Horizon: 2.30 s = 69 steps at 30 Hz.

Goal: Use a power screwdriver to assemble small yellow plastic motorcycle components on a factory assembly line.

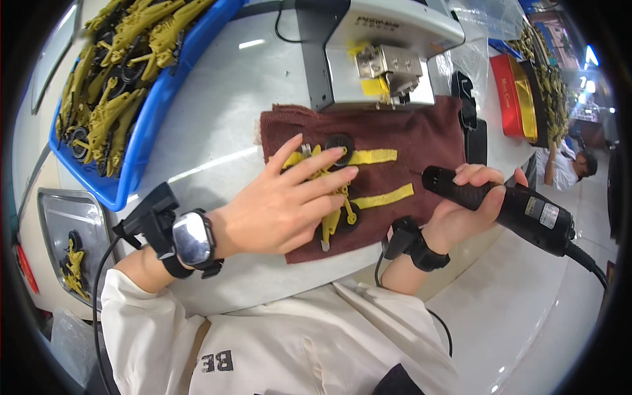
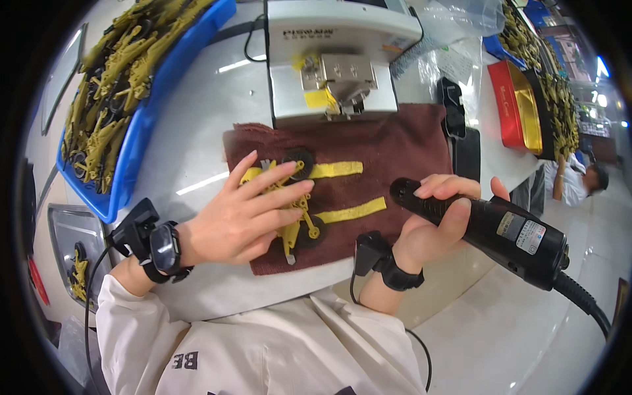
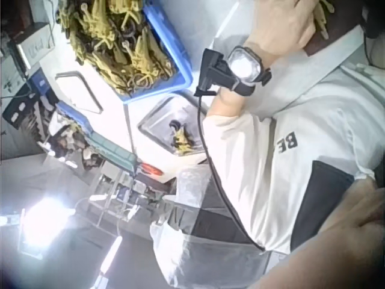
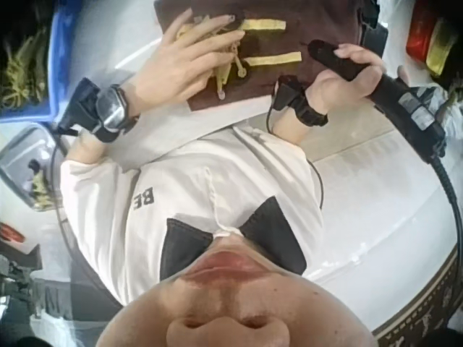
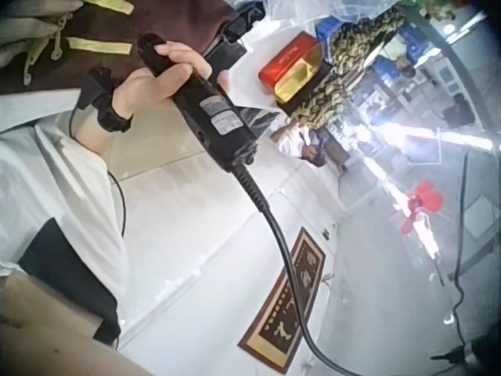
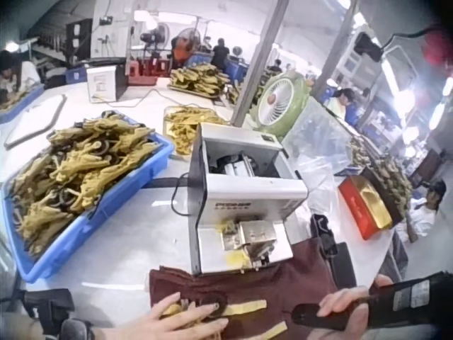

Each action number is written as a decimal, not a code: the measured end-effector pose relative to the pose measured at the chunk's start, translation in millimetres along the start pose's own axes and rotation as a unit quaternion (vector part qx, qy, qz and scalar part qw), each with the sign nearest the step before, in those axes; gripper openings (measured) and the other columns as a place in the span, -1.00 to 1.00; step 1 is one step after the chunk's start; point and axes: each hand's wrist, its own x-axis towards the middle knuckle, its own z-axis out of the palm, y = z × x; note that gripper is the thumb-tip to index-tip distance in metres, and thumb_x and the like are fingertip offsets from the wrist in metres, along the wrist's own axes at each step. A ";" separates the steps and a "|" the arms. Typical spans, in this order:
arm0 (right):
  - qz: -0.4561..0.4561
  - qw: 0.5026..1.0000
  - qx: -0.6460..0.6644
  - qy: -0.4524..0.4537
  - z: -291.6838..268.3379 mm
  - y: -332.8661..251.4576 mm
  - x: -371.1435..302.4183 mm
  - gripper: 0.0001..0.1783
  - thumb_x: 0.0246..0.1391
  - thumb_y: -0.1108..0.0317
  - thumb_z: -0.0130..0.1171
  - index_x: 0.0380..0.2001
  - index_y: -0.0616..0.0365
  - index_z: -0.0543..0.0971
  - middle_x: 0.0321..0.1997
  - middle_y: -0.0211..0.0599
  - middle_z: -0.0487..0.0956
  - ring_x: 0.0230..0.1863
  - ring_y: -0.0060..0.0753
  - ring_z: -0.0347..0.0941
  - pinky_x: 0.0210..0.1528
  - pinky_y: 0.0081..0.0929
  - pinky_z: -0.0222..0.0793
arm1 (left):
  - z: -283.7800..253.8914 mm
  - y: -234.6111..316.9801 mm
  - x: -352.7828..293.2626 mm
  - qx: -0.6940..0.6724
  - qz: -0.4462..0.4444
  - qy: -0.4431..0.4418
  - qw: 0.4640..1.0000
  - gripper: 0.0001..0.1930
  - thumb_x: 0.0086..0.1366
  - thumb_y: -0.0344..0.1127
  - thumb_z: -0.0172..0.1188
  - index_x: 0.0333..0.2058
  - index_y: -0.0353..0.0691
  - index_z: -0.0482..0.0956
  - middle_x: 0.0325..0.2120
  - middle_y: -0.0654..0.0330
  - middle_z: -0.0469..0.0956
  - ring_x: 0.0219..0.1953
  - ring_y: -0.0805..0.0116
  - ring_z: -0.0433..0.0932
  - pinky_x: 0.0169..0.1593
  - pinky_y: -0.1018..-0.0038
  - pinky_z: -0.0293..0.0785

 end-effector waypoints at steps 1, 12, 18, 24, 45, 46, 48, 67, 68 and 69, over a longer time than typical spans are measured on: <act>0.000 1.000 0.016 0.008 -1.0 0.2 -0.4 -0.39 0.04 0.13 0.14 0.00 0.22 0.13 -0.61 -0.25 0.41 -0.67 -0.42 0.31 -0.53 -0.46 0.32 | 1.4 -2.6 0.1 -0.021 0.009 0.013 1.000 -0.58 -0.06 -0.21 0.26 -0.18 -0.19 0.48 0.17 0.12 0.24 0.24 -0.02 0.14 0.23 -0.06 -0.07; 0.006 1.000 -0.006 0.026 -3.0 3.5 -0.4 -0.39 0.05 0.14 0.13 0.01 0.25 0.13 -0.63 -0.25 0.40 -0.66 -0.41 0.33 -0.52 -0.46 0.32 | -4.6 -6.4 19.5 0.001 -0.030 0.052 0.998 -0.26 -0.07 0.09 0.26 0.03 -0.24 0.30 0.19 -0.11 0.13 0.24 -0.05 0.12 0.24 -0.04 -0.12; 0.008 0.998 0.004 0.061 -4.5 8.3 0.9 -0.44 0.08 0.16 0.07 0.01 0.25 0.13 -0.62 -0.26 0.41 -0.70 -0.41 0.31 -0.55 -0.44 0.31 | 3.4 -0.2 8.8 -0.036 -0.114 0.048 0.992 -0.10 -0.16 0.05 0.33 0.15 -0.24 0.19 0.19 -0.08 0.12 0.18 -0.01 0.18 0.17 0.06 0.04; -0.069 0.996 0.052 -0.016 2.4 -20.8 25.8 -0.46 0.11 0.04 0.00 0.04 0.12 0.20 -0.60 -0.31 0.38 -0.73 -0.40 0.28 -0.58 -0.38 0.29 | 10.3 -4.8 14.0 -0.011 -0.084 0.033 0.996 -0.06 -0.14 0.05 0.32 0.19 -0.26 0.14 0.24 0.02 0.09 0.17 0.14 0.23 0.15 0.14 0.06; 0.005 0.897 0.243 -0.369 49.2 -47.7 23.2 -0.36 0.09 0.00 -0.02 0.11 0.19 0.15 -0.54 -0.32 0.34 -0.67 -0.41 0.26 -0.47 -0.40 0.25 | 12.1 -3.6 12.7 -0.079 -0.111 0.084 0.987 -0.04 -0.27 -0.02 0.34 0.16 -0.25 0.18 0.15 -0.01 0.19 0.17 0.06 0.19 0.20 0.08 -0.01; 0.008 0.898 0.243 -0.367 46.6 -47.4 16.8 -0.36 0.09 0.00 -0.02 0.11 0.19 0.15 -0.54 -0.32 0.34 -0.67 -0.41 0.26 -0.47 -0.40 0.25 | 12.9 -3.5 11.3 -0.082 -0.113 0.081 0.987 -0.04 -0.27 -0.02 0.34 0.16 -0.25 0.18 0.15 -0.01 0.19 0.17 0.06 0.19 0.20 0.08 -0.01; 0.021 0.900 0.229 -0.371 42.5 -45.6 7.7 -0.33 0.09 0.00 -0.01 0.12 0.20 0.11 -0.54 -0.30 0.34 -0.68 -0.40 0.27 -0.50 -0.42 0.24 | 14.4 -3.2 9.6 -0.078 -0.117 0.097 0.985 -0.06 -0.29 -0.06 0.33 0.14 -0.24 0.20 0.11 -0.02 0.22 0.15 0.04 0.20 0.19 0.06 -0.01; 0.084 0.926 0.243 -0.275 30.6 -42.9 -7.7 -0.20 0.03 0.07 0.20 0.13 0.15 -0.03 -0.48 -0.13 0.47 -0.60 -0.24 0.41 -0.44 -0.28 0.33 | 17.5 3.9 11.1 -0.056 -0.145 0.113 0.981 -0.05 -0.35 -0.03 0.35 0.11 -0.22 0.24 -0.14 0.05 0.26 0.00 0.06 0.22 0.12 0.09 0.02; 0.087 0.928 0.239 -0.273 30.9 -42.9 -7.4 -0.20 0.04 0.07 0.20 0.14 0.15 -0.03 -0.48 -0.13 0.47 -0.60 -0.24 0.41 -0.44 -0.28 0.33 | 17.2 4.0 11.4 -0.056 -0.146 0.109 0.982 -0.05 -0.35 -0.03 0.35 0.11 -0.22 0.24 -0.13 0.05 0.26 0.01 0.06 0.21 0.12 0.09 0.02; 0.090 0.929 0.236 -0.271 30.9 -43.2 -7.2 -0.20 0.04 0.06 0.19 0.14 0.15 -0.03 -0.48 -0.13 0.47 -0.60 -0.24 0.41 -0.44 -0.28 0.34 | 16.8 4.1 11.7 -0.056 -0.147 0.105 0.982 -0.05 -0.35 -0.04 0.35 0.12 -0.21 0.23 -0.13 0.06 0.25 0.01 0.07 0.21 0.13 0.08 0.02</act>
